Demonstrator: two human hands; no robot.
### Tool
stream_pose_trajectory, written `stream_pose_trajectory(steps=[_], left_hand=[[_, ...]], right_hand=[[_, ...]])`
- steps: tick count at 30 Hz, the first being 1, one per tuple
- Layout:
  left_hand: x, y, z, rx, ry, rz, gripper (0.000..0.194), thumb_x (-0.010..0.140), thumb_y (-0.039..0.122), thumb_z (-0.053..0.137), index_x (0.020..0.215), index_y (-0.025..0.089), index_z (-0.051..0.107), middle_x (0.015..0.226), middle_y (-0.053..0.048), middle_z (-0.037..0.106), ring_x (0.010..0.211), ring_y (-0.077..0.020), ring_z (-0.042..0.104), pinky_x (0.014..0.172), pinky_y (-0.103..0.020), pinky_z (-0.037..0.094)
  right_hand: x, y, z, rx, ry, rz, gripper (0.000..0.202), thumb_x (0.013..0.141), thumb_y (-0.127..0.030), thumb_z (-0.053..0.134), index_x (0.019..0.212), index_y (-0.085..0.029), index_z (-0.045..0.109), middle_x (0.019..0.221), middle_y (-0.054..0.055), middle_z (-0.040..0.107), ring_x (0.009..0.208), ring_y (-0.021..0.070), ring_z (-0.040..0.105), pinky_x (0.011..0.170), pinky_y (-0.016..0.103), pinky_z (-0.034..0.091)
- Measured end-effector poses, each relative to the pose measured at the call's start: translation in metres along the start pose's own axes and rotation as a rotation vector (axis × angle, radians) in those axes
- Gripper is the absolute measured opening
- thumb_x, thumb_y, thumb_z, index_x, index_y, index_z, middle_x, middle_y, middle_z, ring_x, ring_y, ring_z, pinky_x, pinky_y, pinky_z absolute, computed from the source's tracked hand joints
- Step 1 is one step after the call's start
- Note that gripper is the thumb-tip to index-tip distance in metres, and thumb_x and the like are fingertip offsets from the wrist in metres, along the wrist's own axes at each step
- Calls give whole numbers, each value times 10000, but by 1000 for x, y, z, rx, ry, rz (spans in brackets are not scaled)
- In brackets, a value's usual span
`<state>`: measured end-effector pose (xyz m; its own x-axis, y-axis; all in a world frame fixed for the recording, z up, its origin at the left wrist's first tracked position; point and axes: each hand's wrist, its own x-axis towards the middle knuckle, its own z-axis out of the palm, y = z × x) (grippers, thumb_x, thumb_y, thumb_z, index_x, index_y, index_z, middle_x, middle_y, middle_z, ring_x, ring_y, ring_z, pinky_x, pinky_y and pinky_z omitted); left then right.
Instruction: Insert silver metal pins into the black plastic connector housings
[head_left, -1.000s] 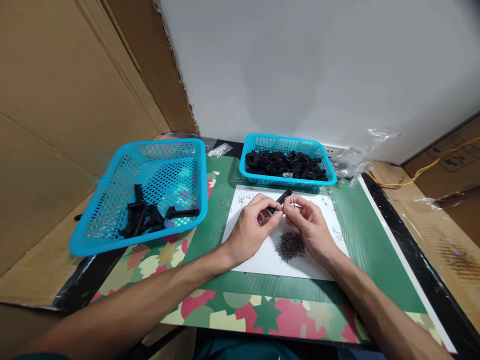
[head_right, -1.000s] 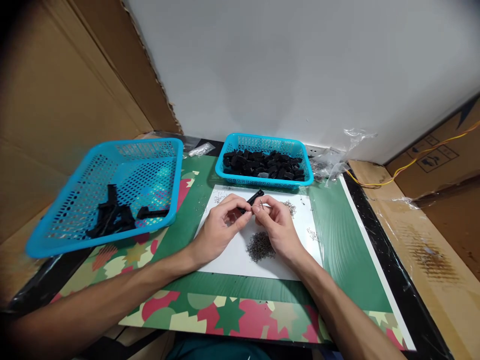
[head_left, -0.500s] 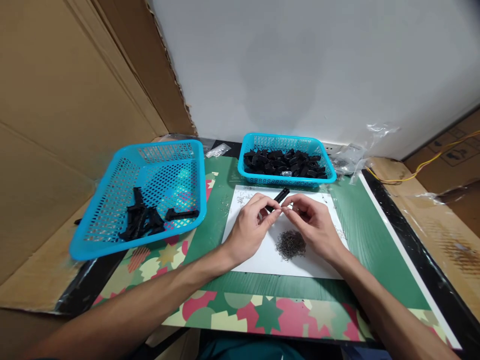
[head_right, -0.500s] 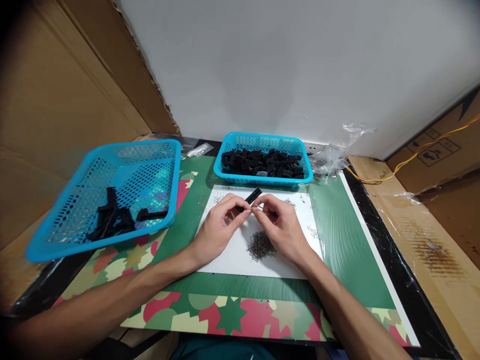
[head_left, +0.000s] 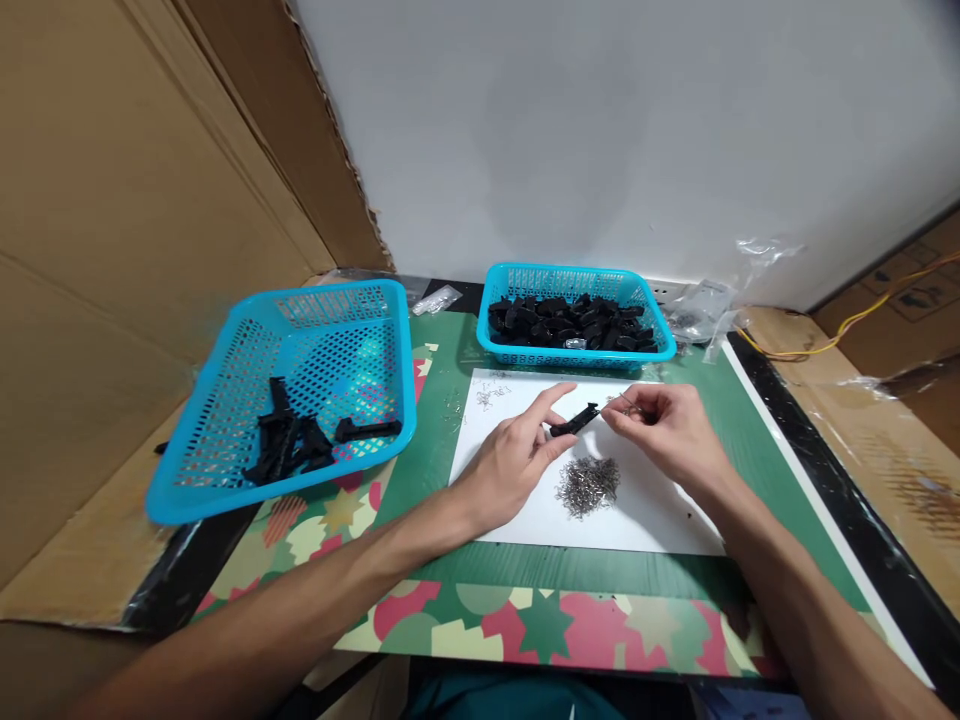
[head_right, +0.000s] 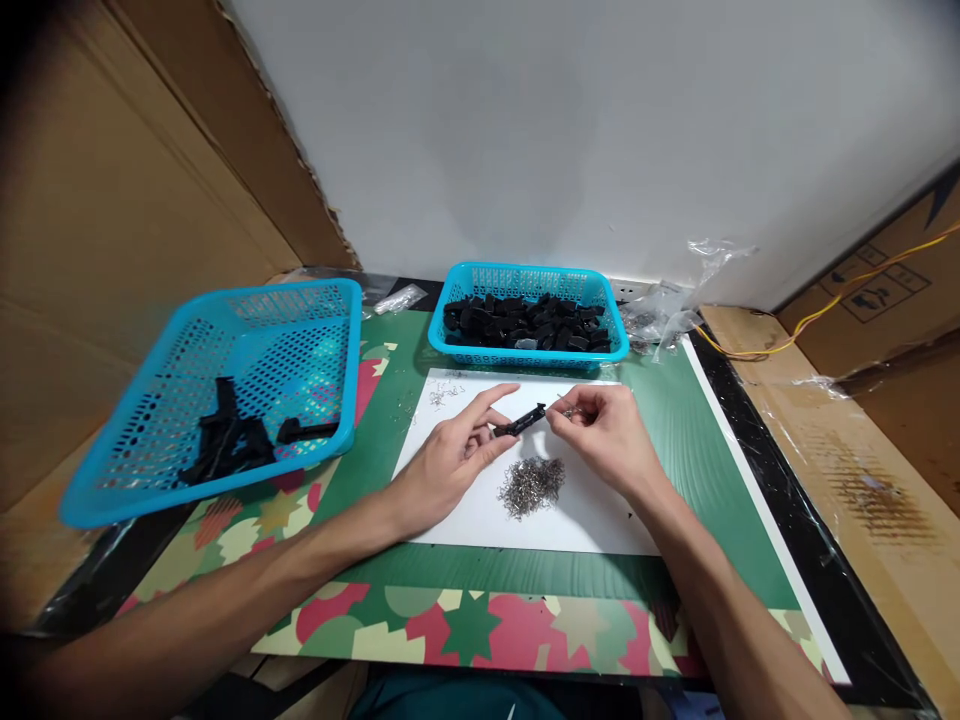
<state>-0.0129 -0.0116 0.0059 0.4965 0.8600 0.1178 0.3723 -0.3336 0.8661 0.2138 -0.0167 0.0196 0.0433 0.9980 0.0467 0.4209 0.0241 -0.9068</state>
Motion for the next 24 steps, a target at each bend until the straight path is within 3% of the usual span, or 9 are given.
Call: stream_pose_trajectory(steps=[2,6,11,16,24], left_hand=[[0,-1,1,8,-7,-32,518,1005,381,671,1493,230,581,1126,-73,775,870,-214,715,798,-349,567],[1,-2,1,10,-16,43,304,991,393,700,1211,203,788,1146,-86,808,939,-242,746,827,-367,593],[0,-3,0,20,-60,93,216,972,306,733,1146,221,828,1090,-73,828,915,-234,763,825,-363,606],[-2,-4,2,61,-77,132,161,945,231,761,1076,248,853,1028,-56,833,847,-208,757,824,-355,602],[0,-5,2,81,-69,161,188,978,302,725,1115,252,843,973,-64,828,863,-224,753,814,-368,601]], right_hand=[[3,4,-5,-27,-56,50,230,755,-381,727,702,-158,703,560,-19,505,522,107,363,499,267,252],[4,7,-9,-85,-187,99,219,749,-365,687,664,-163,671,563,-22,491,539,109,365,507,267,256],[4,6,-6,-149,-224,140,188,732,-331,668,657,-159,680,530,-43,440,523,105,344,489,264,242],[3,7,-3,-163,-219,82,179,763,-303,657,649,-166,669,525,-56,397,526,101,316,494,268,232],[1,6,-2,-219,-207,61,131,756,-252,650,651,-176,663,540,-40,471,531,108,376,507,277,266]])
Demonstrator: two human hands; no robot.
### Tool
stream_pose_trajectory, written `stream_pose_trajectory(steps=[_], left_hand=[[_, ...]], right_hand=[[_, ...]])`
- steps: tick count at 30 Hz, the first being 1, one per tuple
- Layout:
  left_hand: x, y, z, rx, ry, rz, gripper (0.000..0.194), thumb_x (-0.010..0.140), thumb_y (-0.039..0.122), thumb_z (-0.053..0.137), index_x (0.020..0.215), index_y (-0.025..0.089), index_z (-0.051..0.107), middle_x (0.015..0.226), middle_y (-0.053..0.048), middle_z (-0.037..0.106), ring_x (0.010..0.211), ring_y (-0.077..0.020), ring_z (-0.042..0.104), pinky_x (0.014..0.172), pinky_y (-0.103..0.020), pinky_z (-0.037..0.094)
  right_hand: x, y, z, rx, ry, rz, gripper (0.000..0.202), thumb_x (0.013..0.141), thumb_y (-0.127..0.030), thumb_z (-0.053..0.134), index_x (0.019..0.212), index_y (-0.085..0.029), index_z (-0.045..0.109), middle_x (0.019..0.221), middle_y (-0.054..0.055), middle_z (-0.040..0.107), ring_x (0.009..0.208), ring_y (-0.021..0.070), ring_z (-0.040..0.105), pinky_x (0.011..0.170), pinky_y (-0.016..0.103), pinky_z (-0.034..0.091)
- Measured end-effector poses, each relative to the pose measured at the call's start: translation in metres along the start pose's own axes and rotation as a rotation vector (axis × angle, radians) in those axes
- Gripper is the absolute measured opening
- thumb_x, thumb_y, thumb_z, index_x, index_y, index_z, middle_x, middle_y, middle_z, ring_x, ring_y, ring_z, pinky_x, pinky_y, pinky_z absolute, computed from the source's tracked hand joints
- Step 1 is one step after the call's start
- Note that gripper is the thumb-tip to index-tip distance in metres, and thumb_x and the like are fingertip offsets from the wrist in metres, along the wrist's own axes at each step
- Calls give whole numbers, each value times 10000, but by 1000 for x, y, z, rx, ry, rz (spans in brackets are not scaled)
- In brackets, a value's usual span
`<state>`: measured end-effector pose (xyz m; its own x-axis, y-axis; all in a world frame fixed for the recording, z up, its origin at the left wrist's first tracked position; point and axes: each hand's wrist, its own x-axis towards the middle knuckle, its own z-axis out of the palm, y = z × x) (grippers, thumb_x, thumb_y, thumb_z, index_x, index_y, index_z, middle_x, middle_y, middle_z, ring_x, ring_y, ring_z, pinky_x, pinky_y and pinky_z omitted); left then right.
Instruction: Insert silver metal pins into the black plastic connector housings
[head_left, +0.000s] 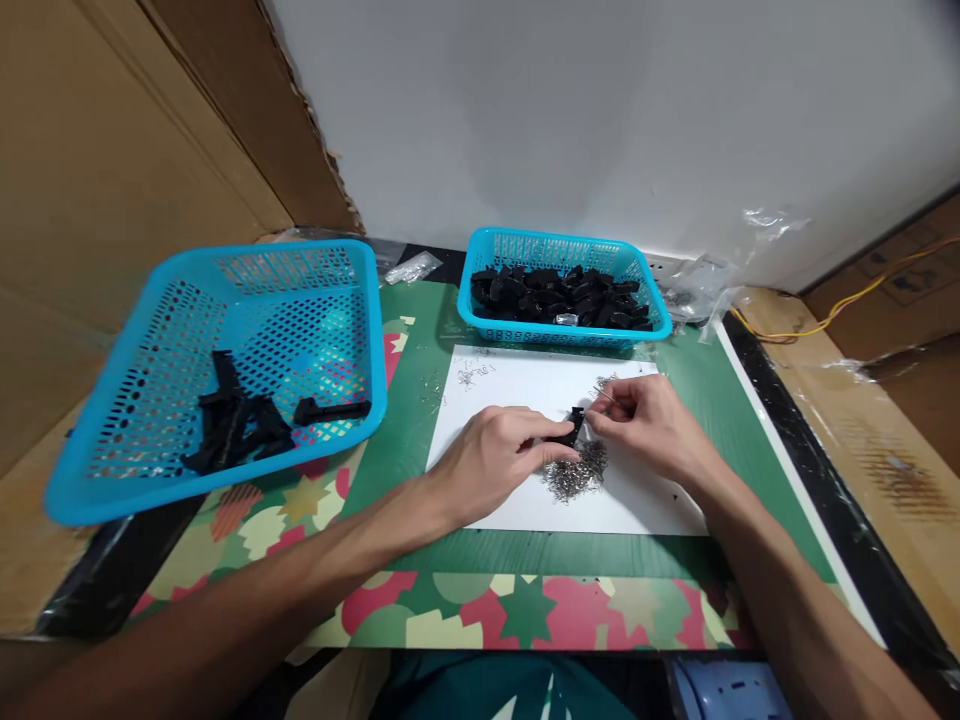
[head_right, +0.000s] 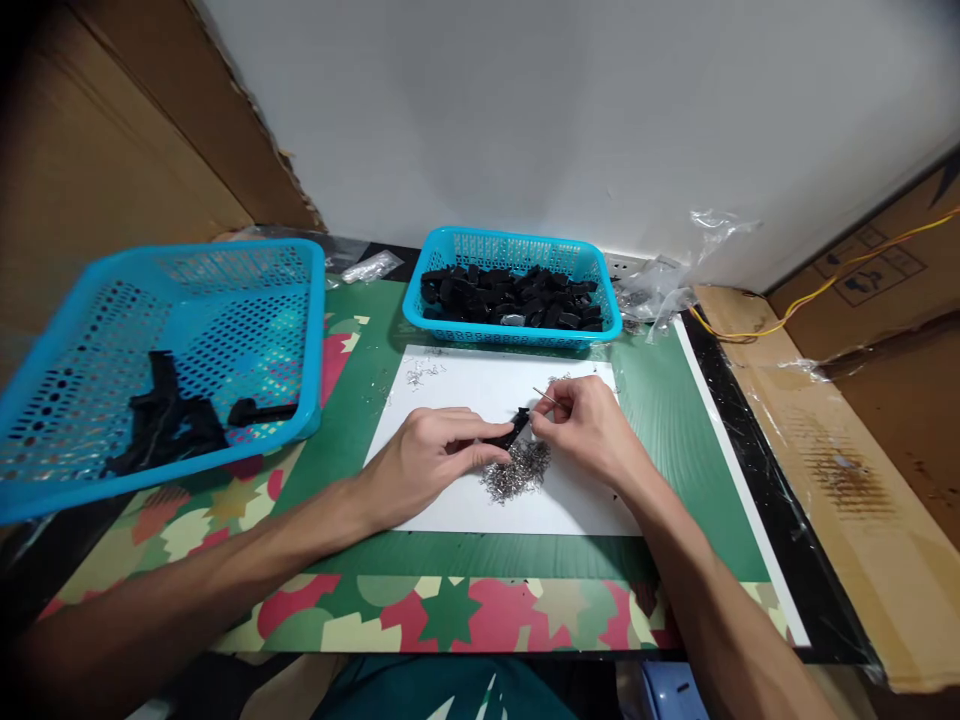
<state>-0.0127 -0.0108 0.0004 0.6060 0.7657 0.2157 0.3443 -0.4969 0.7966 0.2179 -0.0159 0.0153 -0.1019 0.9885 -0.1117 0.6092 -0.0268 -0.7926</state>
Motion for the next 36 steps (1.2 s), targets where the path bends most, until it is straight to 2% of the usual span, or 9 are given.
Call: stream_pose_trajectory(steps=[10,19,26,31,34,36], left_hand=[[1,3,0,25,-28,44,174,965,249,745,1111,236,838,902,-47,812,826,-212,732,792,-349,555],[0,3,0,-88,-22,-62,193,958,257,722,1107,233,843,1048,-59,839,919,-244,776,830,-382,592],[3,4,-1,-214,-55,-295,252,901,274,746,1118,191,846,935,-49,846,811,-208,766,720,-303,566],[4,2,-2,-253,-54,-318,255,860,305,792,1076,187,858,920,-47,842,786,-197,733,670,-283,510],[4,1,-4,-228,-79,-289,252,834,309,826,1058,201,864,909,-37,833,804,-192,711,686,-279,485],[4,0,-6,-203,-88,-275,254,822,322,843,1045,201,867,894,-35,824,805,-191,696,683,-279,469]], right_hand=[[0,1,0,-48,-11,-22,144,764,-271,654,662,-175,687,534,-40,448,524,108,367,499,279,250],[-4,4,3,-113,37,-86,172,817,-288,636,687,-182,676,527,-46,445,524,108,342,516,289,238],[1,5,3,-67,-8,-106,230,789,-325,630,613,-177,631,511,-46,435,510,97,326,500,276,230],[0,7,-1,-55,-57,-89,267,858,-350,630,687,-159,704,546,-36,468,538,106,352,508,268,241],[-1,8,-6,-87,-121,-133,268,900,-338,628,745,-161,757,580,-23,528,558,114,384,523,268,272],[-2,7,-11,-104,-115,-179,257,923,-316,616,812,-168,795,598,-18,561,553,119,402,524,270,291]])
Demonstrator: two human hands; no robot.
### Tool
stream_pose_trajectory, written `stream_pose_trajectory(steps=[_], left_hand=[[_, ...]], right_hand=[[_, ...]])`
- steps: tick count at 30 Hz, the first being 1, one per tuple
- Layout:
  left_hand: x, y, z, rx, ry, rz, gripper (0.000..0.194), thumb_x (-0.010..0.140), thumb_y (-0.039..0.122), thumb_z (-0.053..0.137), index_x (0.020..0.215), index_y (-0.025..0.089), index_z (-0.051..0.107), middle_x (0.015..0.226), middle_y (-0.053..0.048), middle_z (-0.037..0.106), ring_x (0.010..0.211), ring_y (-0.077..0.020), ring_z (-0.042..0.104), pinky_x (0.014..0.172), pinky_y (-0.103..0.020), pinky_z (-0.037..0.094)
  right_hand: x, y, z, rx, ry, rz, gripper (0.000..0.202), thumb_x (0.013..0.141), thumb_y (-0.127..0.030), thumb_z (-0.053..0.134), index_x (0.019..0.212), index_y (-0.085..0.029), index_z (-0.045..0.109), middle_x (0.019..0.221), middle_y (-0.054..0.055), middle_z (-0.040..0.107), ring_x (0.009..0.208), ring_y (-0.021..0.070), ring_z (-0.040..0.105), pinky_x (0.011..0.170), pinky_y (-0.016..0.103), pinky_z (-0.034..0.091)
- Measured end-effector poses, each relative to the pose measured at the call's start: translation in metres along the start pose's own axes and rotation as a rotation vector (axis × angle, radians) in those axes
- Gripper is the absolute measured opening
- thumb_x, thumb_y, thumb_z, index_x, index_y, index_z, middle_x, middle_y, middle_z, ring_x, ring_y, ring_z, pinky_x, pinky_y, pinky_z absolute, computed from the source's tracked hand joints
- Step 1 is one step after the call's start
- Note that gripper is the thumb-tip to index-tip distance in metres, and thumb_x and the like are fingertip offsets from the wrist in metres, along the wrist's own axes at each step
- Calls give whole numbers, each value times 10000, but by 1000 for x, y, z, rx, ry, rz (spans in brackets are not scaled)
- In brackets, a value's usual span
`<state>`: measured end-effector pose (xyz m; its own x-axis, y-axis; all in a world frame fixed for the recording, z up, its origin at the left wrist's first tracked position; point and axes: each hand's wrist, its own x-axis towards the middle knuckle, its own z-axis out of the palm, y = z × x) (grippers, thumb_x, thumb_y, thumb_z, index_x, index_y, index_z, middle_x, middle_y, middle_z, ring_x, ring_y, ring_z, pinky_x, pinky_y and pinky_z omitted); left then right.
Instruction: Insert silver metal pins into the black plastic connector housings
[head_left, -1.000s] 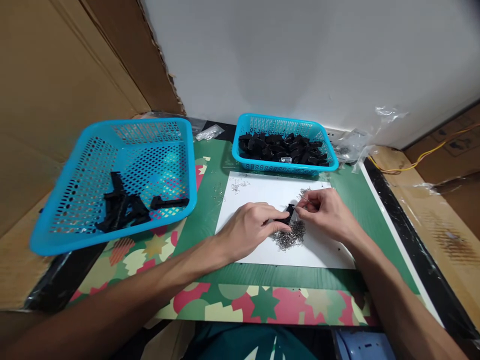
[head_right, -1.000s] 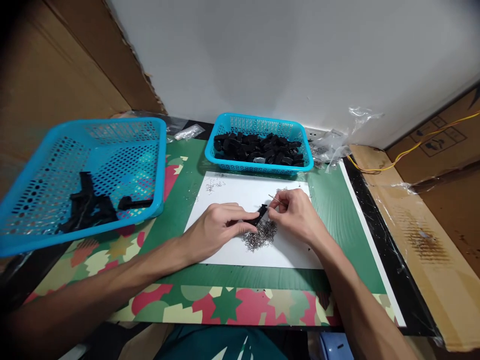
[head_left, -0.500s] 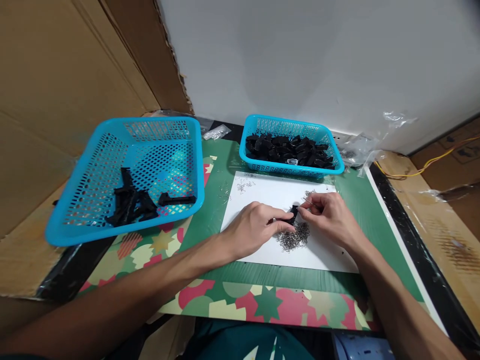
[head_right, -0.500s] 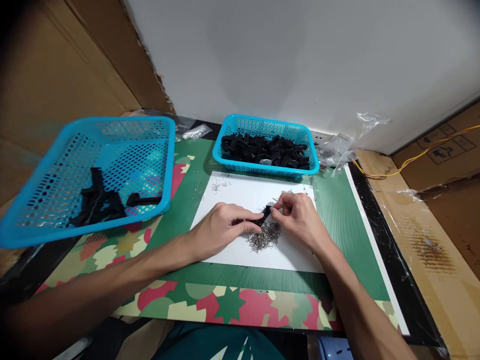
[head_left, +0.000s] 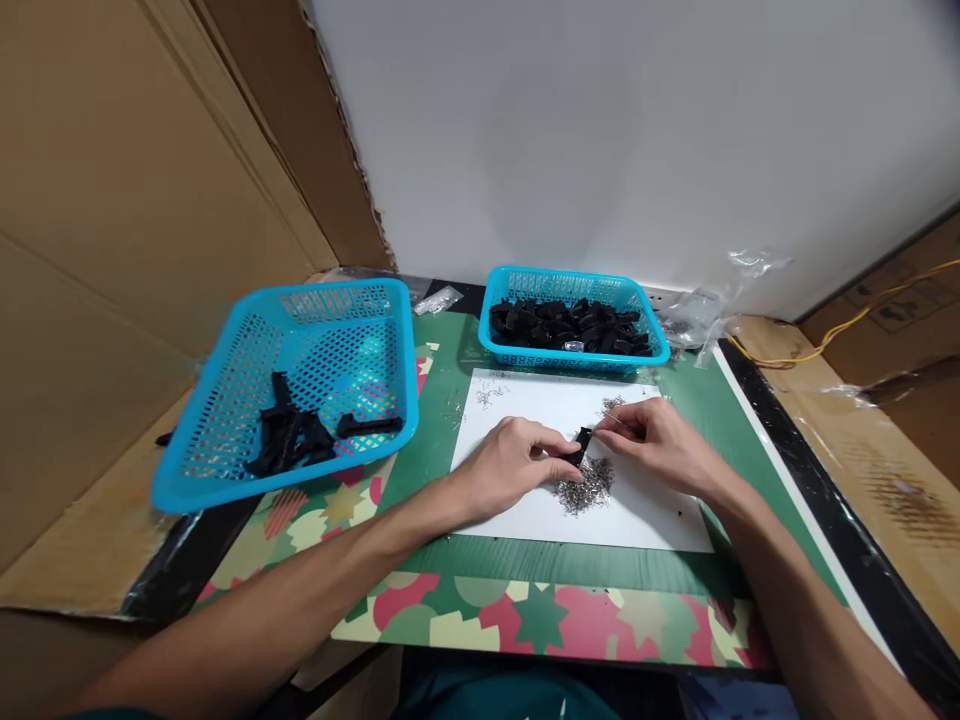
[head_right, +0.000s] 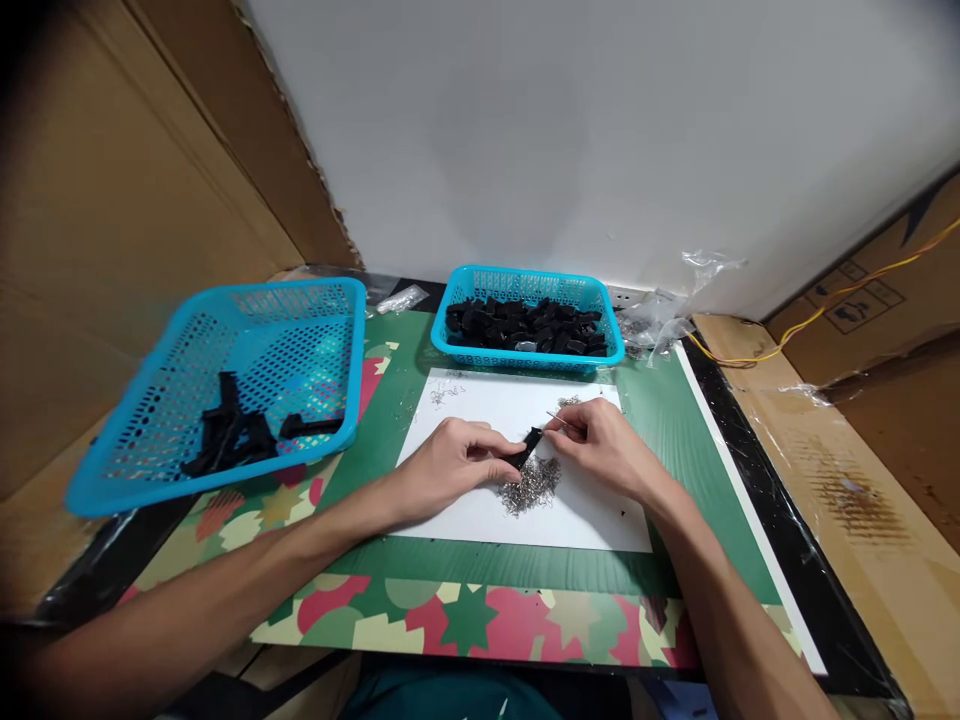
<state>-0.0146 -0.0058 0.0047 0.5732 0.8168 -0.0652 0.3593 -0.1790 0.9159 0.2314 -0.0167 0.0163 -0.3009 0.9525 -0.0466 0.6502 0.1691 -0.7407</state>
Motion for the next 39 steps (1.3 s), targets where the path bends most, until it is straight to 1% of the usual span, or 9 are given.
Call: stream_pose_trajectory(steps=[3,7,11,14,17,20,27,31,39], left_hand=[[-1,1,-1,-9,12,-4,270,844,342,828,1068,196,861,946,-46,828,826,-199,709,706,-287,486],[-1,4,-1,-61,27,-24,313,866,369,807,1126,197,845,1057,-58,836,901,-226,749,795,-316,537],[-2,7,-1,-55,36,-28,305,885,379,786,1131,207,842,1110,-51,832,982,-238,755,837,-322,546],[-1,7,-2,-61,25,-32,296,888,364,780,1135,214,839,1146,-48,826,1020,-241,756,859,-322,553],[0,5,-2,-68,28,-40,290,880,352,784,1127,213,842,1149,-51,825,1034,-246,758,874,-327,559],[1,3,-1,-63,31,-54,289,870,333,786,1126,212,843,1147,-50,826,1033,-250,760,889,-335,562],[1,5,-1,-62,26,-95,307,853,298,789,1140,200,840,1165,-63,821,1032,-253,759,882,-332,577],[1,6,-1,-61,25,-108,317,855,303,784,1149,197,838,1157,-72,822,1011,-250,760,876,-337,582],[2,6,0,-52,30,-97,310,838,293,793,1131,206,848,1124,-72,829,984,-260,761,833,-334,588]], right_hand=[[-2,-2,-5,28,153,-130,267,967,-296,588,969,-181,829,700,13,632,609,144,524,558,279,387],[-2,1,-7,39,314,-318,301,1038,-290,545,1148,-227,817,966,74,705,792,181,679,706,322,533],[-1,8,-1,-110,524,-357,180,979,-269,671,1029,-261,844,994,68,783,871,220,739,786,359,583],[-2,5,8,75,642,-241,88,914,-289,767,892,-234,832,901,49,812,751,205,751,725,338,610],[0,-3,19,368,615,-74,176,859,-333,823,764,-188,792,812,57,790,662,184,726,608,293,590],[4,-8,28,504,537,9,238,806,-369,867,723,-165,776,765,59,764,640,171,707,578,269,572],[5,-11,33,520,563,56,281,758,-386,901,679,-157,760,757,71,768,632,167,703,576,266,575],[4,-13,31,519,588,64,258,776,-364,883,688,-154,762,748,65,762,613,161,698,565,266,572],[4,-8,35,433,598,-4,254,803,-369,868,698,-170,750,753,69,777,658,189,727,604,293,585]])
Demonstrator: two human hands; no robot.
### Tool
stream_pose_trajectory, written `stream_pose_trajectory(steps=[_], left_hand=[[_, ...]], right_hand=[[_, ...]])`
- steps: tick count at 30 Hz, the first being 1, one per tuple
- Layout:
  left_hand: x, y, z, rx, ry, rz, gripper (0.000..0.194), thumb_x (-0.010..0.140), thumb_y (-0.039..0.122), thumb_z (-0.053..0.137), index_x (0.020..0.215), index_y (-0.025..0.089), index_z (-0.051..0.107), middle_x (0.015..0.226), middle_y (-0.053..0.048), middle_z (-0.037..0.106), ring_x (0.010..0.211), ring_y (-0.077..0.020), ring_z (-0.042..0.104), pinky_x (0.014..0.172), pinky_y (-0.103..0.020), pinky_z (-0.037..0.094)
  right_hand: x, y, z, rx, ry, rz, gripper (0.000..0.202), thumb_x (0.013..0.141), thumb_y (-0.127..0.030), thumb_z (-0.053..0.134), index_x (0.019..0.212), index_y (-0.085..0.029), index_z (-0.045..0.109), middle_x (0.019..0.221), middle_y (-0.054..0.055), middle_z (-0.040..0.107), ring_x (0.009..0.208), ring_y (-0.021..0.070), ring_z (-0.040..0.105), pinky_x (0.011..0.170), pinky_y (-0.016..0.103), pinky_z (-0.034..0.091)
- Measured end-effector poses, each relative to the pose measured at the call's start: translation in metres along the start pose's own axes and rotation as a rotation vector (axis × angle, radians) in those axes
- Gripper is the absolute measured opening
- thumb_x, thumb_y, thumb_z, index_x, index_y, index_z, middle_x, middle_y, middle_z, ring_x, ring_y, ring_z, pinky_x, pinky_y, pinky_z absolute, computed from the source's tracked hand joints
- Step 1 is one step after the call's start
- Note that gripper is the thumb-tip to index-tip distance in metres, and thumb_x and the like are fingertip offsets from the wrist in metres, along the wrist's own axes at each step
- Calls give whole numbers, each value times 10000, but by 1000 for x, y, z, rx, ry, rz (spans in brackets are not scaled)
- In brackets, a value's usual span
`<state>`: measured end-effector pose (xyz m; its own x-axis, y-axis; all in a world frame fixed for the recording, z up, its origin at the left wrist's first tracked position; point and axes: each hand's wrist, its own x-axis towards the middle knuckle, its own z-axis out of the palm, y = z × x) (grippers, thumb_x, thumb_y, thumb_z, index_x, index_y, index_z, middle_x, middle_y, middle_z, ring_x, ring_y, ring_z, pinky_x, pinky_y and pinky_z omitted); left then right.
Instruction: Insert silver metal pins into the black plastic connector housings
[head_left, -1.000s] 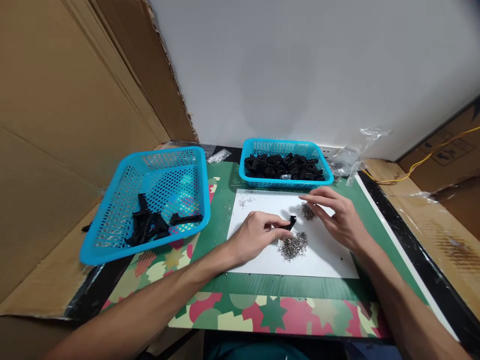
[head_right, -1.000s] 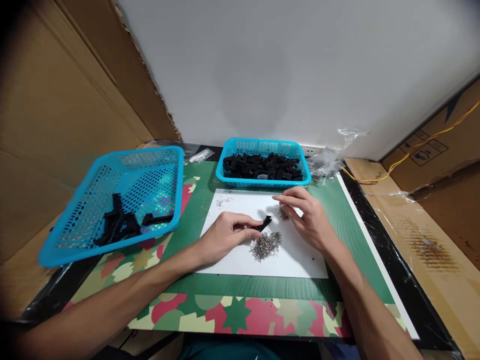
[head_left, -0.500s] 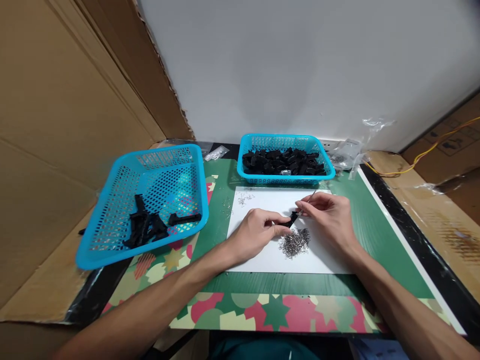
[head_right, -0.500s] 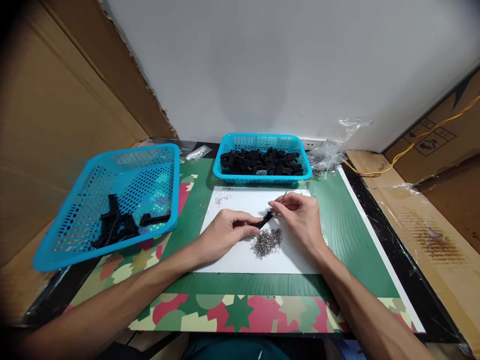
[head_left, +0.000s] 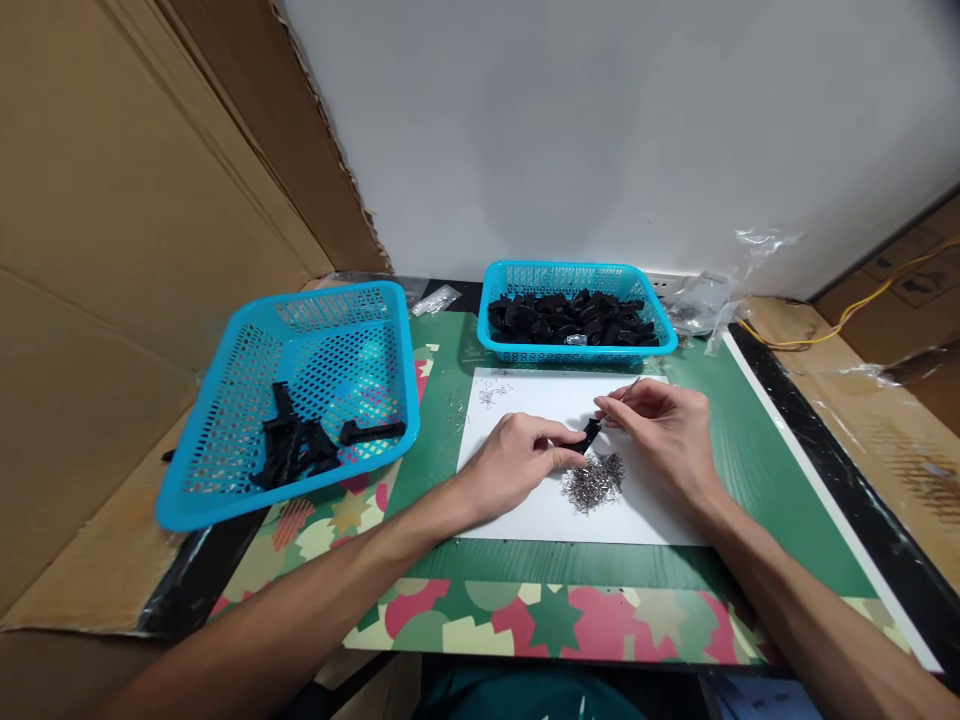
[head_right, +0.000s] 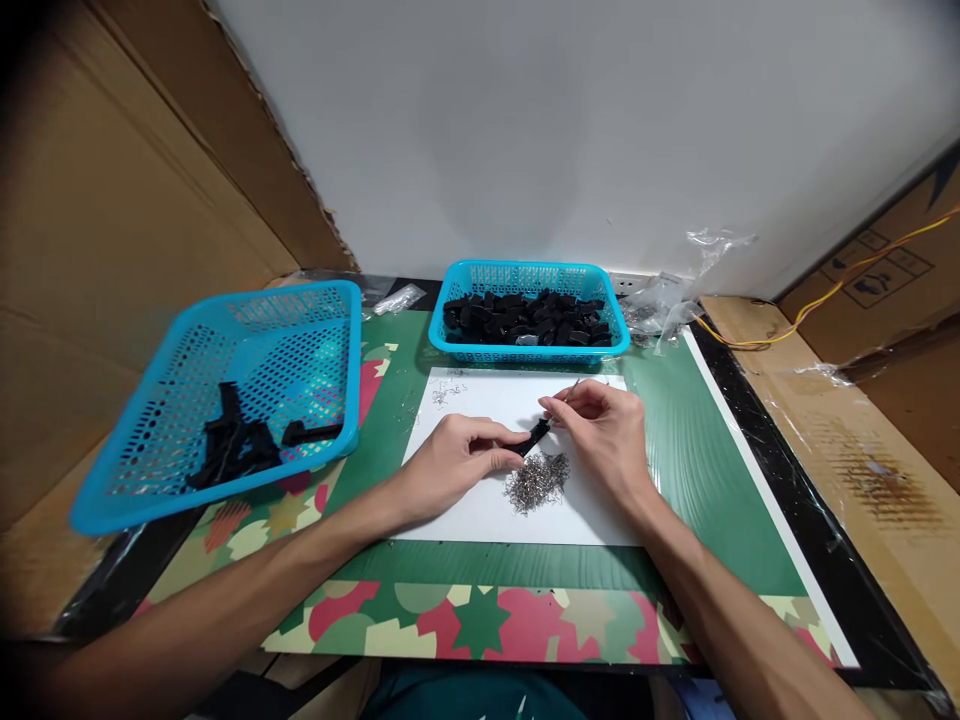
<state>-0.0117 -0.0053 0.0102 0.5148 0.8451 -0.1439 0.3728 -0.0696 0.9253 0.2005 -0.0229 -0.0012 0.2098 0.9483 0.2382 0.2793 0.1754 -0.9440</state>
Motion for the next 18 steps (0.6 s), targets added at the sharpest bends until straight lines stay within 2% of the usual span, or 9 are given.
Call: stream_pose_trajectory(steps=[4,9,18], left_hand=[[0,-1,0,19,-11,2,297,835,270,790,1121,218,853,1105,-60,834,978,-259,766,836,-328,587],[0,-3,0,25,-15,9,276,855,232,749,1109,223,856,1080,-58,838,970,-250,773,867,-338,589],[6,-8,0,-97,9,-2,290,841,257,760,1106,183,852,991,-74,841,874,-223,746,792,-324,572]], right_hand=[[0,3,0,-40,-16,4,264,814,-386,858,707,-174,744,756,77,789,645,198,739,584,296,593],[-1,7,2,15,-4,26,295,807,-388,859,682,-180,692,782,81,791,656,209,755,574,295,602],[-1,8,5,-43,-9,-10,315,829,-372,822,646,-195,635,788,86,784,710,215,747,626,305,577]])
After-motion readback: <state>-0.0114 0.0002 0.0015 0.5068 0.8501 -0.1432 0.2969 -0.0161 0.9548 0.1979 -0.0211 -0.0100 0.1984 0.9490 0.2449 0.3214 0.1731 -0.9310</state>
